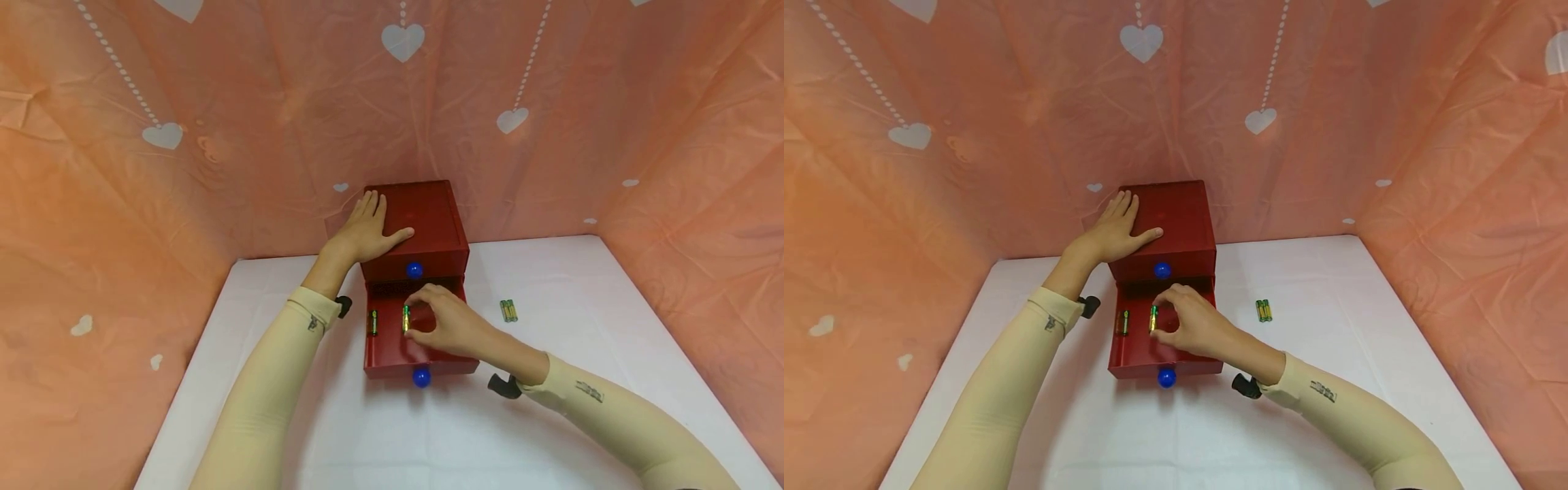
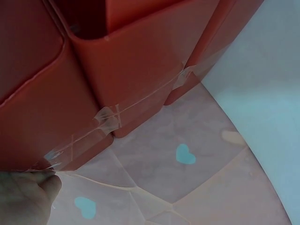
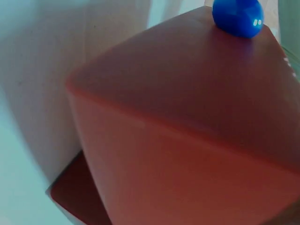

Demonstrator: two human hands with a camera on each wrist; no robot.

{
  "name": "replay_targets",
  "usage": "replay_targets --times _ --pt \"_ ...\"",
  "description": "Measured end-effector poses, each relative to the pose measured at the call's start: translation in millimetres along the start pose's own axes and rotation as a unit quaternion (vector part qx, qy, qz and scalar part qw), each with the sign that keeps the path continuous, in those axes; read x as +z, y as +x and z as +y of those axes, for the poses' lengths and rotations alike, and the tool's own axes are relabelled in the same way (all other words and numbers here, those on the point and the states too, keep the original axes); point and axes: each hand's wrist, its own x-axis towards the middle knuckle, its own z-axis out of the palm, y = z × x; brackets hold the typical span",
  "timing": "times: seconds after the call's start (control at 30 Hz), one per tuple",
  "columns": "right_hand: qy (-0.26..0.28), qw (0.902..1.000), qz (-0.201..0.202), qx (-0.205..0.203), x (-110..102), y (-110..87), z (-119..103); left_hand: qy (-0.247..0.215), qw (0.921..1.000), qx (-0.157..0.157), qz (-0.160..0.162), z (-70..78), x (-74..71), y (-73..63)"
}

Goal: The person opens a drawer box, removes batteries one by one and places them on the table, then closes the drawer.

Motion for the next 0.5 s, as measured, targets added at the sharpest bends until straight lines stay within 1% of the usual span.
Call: replay_targets --times 0.2,0.37,0.5 --pt "0.007 0.9996 0.028 -0.007 -11 -10.1 7 0.002 1.0000 0.002 0.003 -0.3 1.0 1.5" --pt "0.018 0.9987 0.047 -0.003 -20 -18.4 12 0.008 1.0000 0.003 0.003 -0.7 1.4 2.0" --pt "0.025 0.9982 0.055 -0.002 -25 -24.2 15 0.010 0.9999 0.003 0.002 -0.9 1.1 1.6"
